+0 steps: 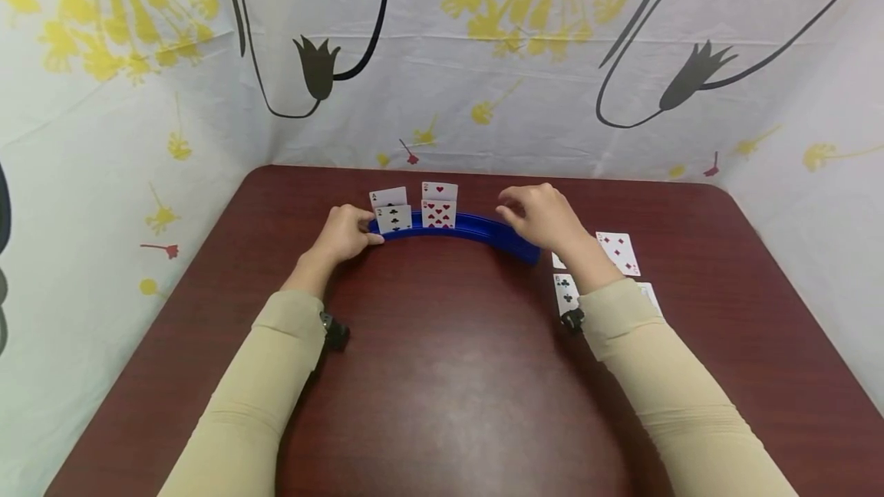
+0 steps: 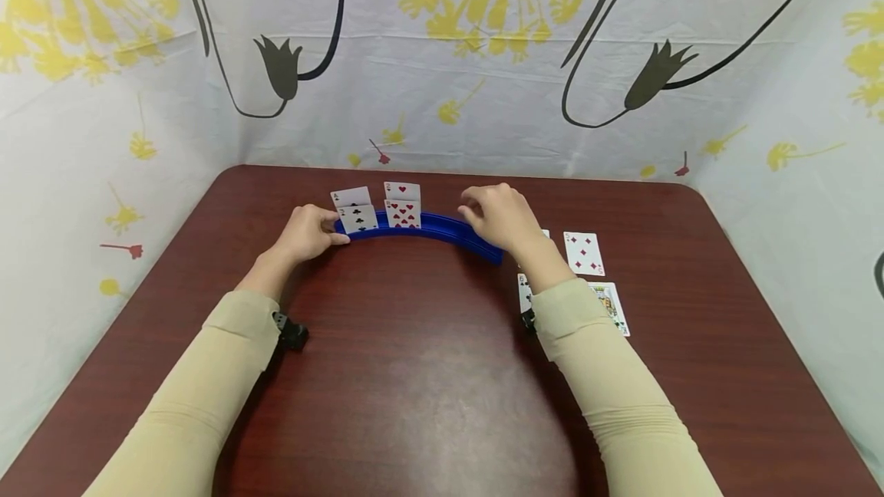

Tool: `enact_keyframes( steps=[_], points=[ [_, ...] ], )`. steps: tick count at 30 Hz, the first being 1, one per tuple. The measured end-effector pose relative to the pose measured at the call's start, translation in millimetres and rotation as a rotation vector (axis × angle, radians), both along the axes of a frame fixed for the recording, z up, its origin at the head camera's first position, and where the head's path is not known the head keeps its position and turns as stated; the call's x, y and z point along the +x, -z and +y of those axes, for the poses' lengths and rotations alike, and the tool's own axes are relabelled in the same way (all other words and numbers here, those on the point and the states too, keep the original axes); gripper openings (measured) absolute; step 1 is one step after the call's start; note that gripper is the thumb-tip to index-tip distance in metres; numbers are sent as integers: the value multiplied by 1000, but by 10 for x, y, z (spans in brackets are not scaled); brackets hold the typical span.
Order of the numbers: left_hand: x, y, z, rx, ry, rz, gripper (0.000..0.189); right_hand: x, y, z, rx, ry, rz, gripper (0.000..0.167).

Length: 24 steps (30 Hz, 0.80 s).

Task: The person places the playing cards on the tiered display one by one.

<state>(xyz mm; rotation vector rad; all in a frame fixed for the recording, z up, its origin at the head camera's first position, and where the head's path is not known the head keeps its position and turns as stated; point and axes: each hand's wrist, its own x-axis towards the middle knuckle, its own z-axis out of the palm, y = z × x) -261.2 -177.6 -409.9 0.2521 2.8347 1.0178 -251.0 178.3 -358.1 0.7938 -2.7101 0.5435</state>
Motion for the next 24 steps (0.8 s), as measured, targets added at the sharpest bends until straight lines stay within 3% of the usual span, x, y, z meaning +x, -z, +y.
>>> enact_keyframes(
  steps=[24],
  points=[
    [-1,-3,7,-5,4,10,54,5,53,463,-42,29,-54,18]
  ],
)
